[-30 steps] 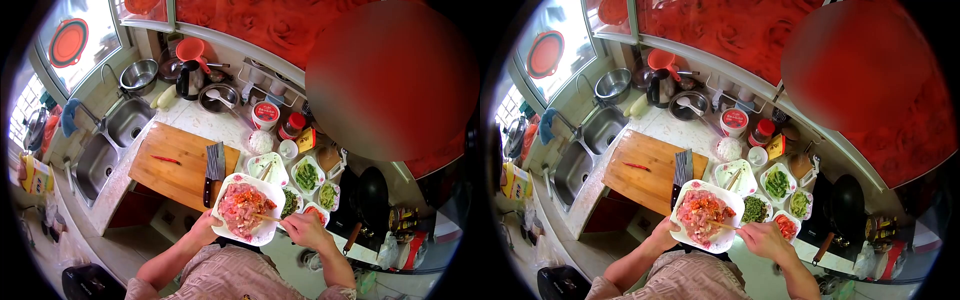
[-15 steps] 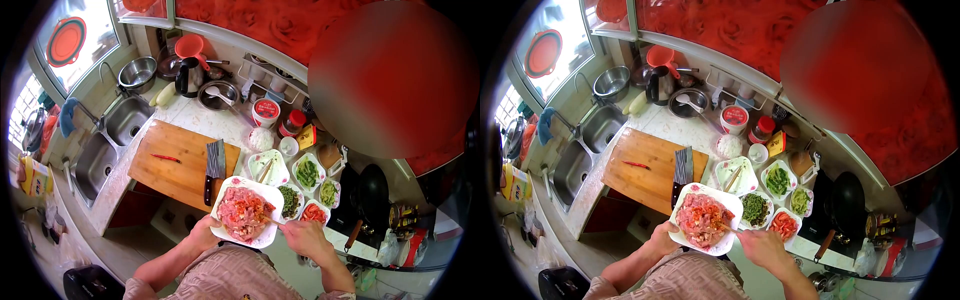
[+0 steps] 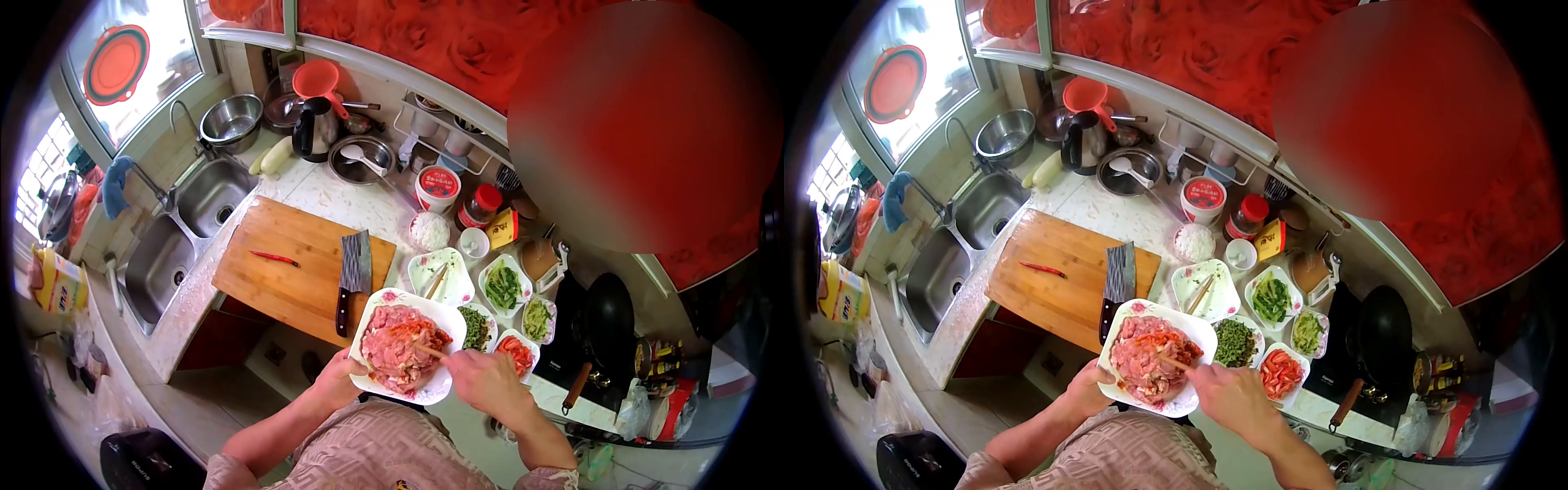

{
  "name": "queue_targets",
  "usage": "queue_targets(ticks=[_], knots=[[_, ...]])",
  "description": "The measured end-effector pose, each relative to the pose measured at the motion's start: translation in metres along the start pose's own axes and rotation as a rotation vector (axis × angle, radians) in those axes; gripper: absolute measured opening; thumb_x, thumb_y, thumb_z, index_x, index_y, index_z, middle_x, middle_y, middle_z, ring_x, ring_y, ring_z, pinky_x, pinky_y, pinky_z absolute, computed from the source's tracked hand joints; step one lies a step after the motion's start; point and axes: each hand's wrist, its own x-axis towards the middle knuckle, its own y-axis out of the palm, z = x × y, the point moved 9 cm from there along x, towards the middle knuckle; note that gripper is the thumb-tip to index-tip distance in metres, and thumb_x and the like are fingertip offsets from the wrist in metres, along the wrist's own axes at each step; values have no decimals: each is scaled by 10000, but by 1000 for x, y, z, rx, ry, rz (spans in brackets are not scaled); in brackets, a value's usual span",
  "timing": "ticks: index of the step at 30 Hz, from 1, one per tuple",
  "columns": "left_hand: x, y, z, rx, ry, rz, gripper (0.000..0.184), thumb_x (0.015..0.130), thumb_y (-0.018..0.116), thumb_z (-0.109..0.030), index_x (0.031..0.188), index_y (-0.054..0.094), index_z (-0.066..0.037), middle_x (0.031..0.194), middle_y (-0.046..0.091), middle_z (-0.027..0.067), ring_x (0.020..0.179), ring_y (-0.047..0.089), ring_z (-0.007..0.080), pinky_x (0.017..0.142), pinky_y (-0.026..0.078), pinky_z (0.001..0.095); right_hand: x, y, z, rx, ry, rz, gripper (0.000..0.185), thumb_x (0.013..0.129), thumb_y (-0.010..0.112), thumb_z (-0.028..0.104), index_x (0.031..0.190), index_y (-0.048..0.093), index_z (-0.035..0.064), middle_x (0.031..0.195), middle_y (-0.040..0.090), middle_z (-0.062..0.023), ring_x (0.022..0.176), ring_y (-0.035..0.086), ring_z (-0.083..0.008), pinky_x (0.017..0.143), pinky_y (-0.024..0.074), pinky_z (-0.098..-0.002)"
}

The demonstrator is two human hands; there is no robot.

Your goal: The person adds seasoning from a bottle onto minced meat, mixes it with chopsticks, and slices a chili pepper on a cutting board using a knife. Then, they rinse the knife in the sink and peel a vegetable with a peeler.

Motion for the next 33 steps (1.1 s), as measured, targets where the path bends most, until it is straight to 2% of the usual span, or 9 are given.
queue_targets(ticks=[3,6,9,15,26,28,33], knots=[[-1,-2,1,12,36,-35,633,734,560,-35,1358,508,54,1304,632,164,1178,636,296,1051,487,429,-7,1,-14,-31,21,-5,356,982,605,280,713,584,48,596,604,-117,480,612,-340,435,486,-456],[-3,9,-3,-24,64,6,642,738,558,-61,1366,500,55,1322,621,172,1203,621,309,1071,470,441,-16,15,-32,28,168,-11,319,964,631,249,713,582,56,628,616,-107,517,605,-363,477,464,-488],[-1,1,-2,-81,59,-16,656,740,549,-82,1378,485,58,1345,606,181,1231,603,319,1079,463,445,-24,19,-30,-16,193,97,328,973,617,252,721,582,45,638,625,-120,534,613,-366,495,473,-487],[-1,-2,-10,-30,58,33,685,743,550,-85,1407,451,50,1378,580,184,1235,600,316,1064,476,443,-5,5,-25,153,209,1,325,985,591,257,741,600,44,647,629,-145,573,627,-383,531,488,-505],[0,-10,1,-98,42,-15,682,773,575,-92,1427,431,35,1383,562,175,1235,594,321,1058,483,477,-20,57,-15,-17,225,318,339,1003,518,306,845,667,46,699,681,-137,609,658,-379,552,530,-509],[-4,-16,1,-65,34,-23,677,778,582,-92,1427,433,28,1379,565,173,1230,596,313,1057,484,478,-22,55,-24,-40,199,358,351,1001,518,313,829,671,48,701,683,-134,618,660,-373,565,536,-493],[-4,-2,-13,-52,63,-10,597,851,622,-136,1404,460,18,1351,587,149,1187,623,279,1036,500,441,-28,2,-22,5,203,376,369,1007,497,311,829,656,30,713,688,-157,636,674,-383,579,528,-524]])
